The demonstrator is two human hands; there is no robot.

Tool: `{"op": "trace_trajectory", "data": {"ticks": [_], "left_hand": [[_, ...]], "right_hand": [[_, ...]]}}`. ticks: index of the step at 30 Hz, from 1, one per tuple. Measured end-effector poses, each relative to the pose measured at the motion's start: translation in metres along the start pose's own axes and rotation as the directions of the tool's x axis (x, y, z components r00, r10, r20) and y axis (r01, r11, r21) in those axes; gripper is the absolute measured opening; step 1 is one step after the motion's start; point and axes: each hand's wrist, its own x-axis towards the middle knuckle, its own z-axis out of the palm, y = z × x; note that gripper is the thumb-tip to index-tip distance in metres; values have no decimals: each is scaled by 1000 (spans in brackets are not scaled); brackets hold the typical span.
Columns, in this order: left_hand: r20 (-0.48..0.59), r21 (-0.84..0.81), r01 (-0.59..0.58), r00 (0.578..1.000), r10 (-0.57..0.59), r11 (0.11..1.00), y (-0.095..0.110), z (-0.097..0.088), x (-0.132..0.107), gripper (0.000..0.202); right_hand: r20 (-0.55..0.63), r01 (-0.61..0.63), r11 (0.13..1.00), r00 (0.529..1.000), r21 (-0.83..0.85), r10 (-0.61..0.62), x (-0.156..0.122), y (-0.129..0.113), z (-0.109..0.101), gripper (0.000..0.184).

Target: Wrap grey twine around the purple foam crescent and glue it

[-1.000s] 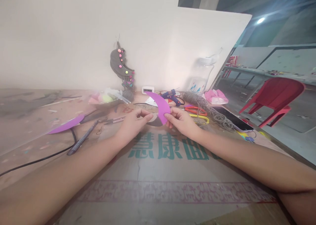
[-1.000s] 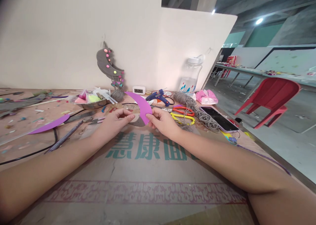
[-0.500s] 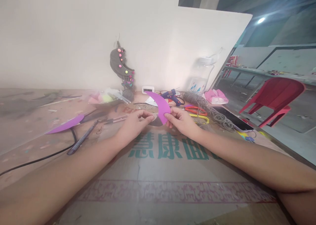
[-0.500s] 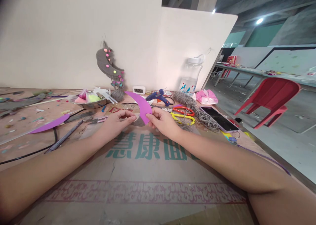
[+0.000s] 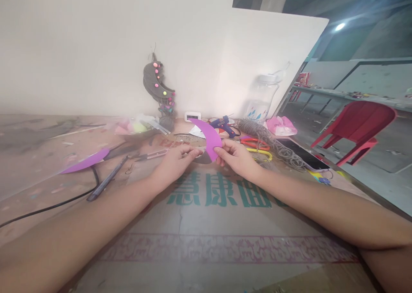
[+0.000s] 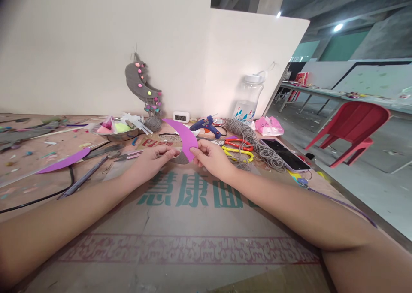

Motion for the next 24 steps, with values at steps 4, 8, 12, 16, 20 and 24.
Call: {"op": "trace_trajectory", "data": {"ticks": [4, 8, 12, 16, 20, 24], "left_hand": [[53, -7, 25, 998, -25, 1000, 3, -1, -2, 42], [68, -41, 47, 997, -45, 998, 8, 0, -4, 36], [61, -41, 54, 997, -51, 998, 12, 0, -5, 32], [22, 2, 34, 999, -34, 999, 11, 0, -5, 31], [22, 4, 21, 1000, -21, 1000, 9, 0, -4, 31], [24, -14, 3, 1000, -3, 1000, 6, 1, -3, 34]], "right_hand": [[2, 10, 1000, 1000, 4, -10, 0, 0, 0, 27], [4, 12, 1000, 1000, 10, -12, 0, 0, 0, 25], [4, -9, 1000, 1000, 8, 9, 0, -1, 0, 23], [5, -22, 1000, 1000, -10, 22, 1, 0, 0, 20], [11, -25, 999, 1000, -27, 25, 1, 2, 1, 17], [10, -13, 1000, 1000, -21, 13, 0, 2, 1, 14]]}}
